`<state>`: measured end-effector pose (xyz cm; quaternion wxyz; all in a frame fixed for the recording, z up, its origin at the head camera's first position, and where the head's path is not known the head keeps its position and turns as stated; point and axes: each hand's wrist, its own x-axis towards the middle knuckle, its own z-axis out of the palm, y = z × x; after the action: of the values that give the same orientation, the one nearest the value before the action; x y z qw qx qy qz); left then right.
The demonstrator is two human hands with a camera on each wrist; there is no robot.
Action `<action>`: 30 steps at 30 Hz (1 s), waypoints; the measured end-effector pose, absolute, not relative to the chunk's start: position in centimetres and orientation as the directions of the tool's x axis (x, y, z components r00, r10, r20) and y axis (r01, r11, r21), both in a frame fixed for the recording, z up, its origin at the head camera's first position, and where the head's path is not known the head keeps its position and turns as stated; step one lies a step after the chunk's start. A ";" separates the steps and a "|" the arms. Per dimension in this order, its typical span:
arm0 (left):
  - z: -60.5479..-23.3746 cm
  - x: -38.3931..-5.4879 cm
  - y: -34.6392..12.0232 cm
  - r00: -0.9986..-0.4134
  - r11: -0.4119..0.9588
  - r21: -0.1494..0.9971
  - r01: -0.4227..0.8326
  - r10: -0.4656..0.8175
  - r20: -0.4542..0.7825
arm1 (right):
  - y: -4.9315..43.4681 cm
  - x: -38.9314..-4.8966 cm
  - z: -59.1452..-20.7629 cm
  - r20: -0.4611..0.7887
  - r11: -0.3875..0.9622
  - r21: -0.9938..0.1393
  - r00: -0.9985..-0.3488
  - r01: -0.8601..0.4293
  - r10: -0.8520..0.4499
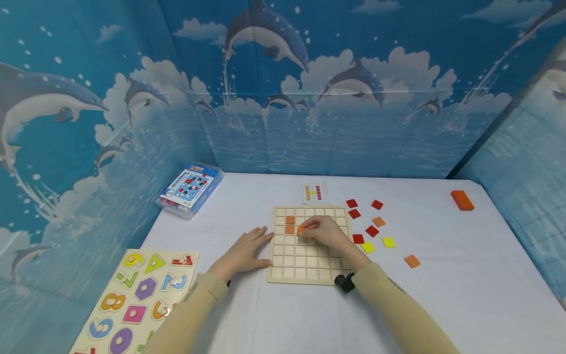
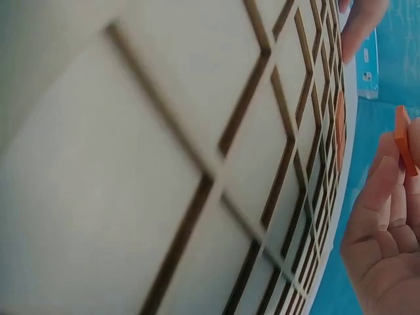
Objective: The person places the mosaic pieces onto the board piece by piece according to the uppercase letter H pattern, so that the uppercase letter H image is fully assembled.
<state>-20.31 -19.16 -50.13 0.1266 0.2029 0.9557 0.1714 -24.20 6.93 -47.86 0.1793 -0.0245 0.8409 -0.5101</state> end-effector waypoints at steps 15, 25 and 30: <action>-49.8 -20.4 -19.3 -0.872 0.856 0.369 0.362 0.451 -0.190 | 3.5 -24.4 -48.7 -0.255 0.572 -0.816 -0.941 0.086 -0.222; -49.9 -20.4 -19.4 -0.869 0.850 0.378 0.368 0.459 -0.184 | 2.9 -24.5 -48.8 -0.255 0.633 -0.771 -0.945 0.071 -0.205; -49.9 -20.4 -19.4 -0.871 0.855 0.369 0.365 0.453 -0.188 | 2.7 -24.5 -48.8 -0.246 0.651 -0.757 -0.947 0.053 -0.209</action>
<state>-20.40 -19.40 -49.87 0.1353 0.2144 0.9535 0.1630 -24.51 2.75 -48.75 0.1576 -0.0437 0.8948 -0.4155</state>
